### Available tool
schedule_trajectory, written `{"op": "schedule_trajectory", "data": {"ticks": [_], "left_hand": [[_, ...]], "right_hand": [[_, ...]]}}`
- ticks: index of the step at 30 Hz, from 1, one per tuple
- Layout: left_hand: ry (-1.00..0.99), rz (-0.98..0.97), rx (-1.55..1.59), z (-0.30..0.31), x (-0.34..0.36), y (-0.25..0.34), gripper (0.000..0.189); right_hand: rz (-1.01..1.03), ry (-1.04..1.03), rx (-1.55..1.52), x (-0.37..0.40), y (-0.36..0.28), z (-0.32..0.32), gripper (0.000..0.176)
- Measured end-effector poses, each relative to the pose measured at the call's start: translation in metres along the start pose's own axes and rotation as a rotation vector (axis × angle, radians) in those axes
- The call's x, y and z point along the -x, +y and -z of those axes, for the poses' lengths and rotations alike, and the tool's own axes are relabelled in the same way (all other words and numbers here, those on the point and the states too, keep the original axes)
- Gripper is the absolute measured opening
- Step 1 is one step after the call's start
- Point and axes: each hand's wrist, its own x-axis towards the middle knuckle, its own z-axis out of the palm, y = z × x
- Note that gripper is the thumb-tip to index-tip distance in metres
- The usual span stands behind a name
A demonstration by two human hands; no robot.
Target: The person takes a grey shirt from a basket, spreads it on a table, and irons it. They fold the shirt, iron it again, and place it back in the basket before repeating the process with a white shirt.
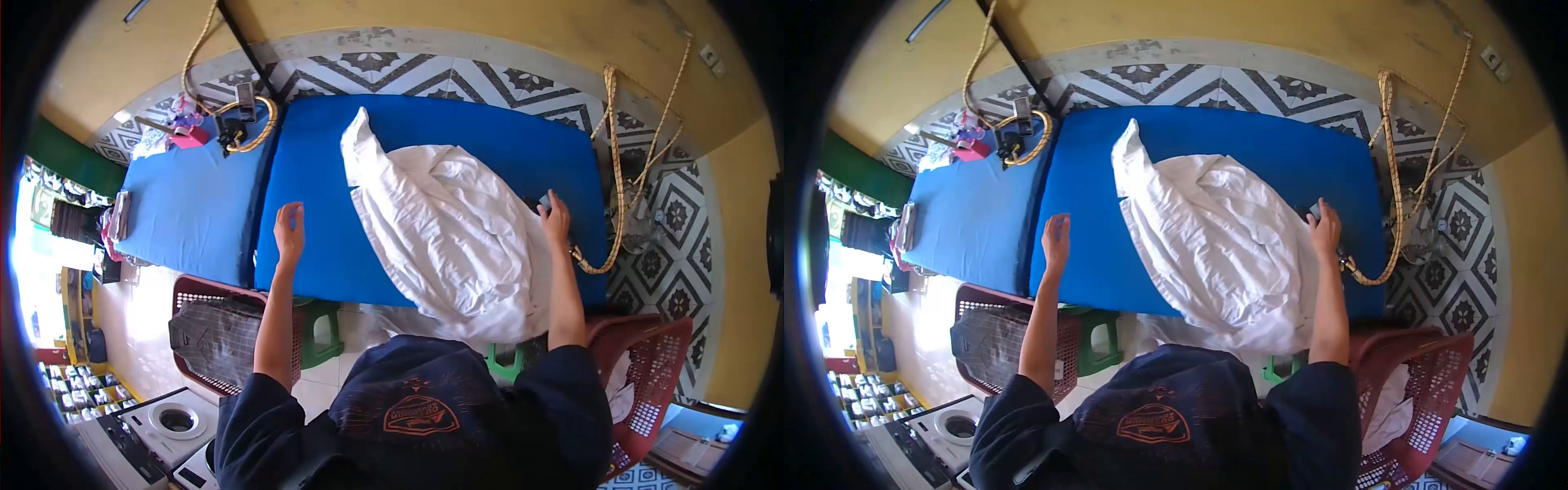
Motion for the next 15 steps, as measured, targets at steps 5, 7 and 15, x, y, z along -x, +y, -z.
{"op": "schedule_trajectory", "data": {"ticks": [5, 7, 15], "left_hand": [[-0.277, -0.457, -0.06, -0.121, -0.028, 0.104, 0.018], [-0.393, -0.57, 0.025, -0.182, -0.039, 0.134, 0.02], [-0.572, -0.513, 0.041, -0.381, -0.131, 0.174, 0.024]], "right_hand": [[-0.075, 0.038, -0.125, -0.004, 0.018, -0.011, 0.041], [-0.124, 0.084, -0.104, -0.02, 0.033, -0.013, 0.039], [-0.004, 0.01, -0.109, -0.098, 0.027, -0.004, 0.027]]}}
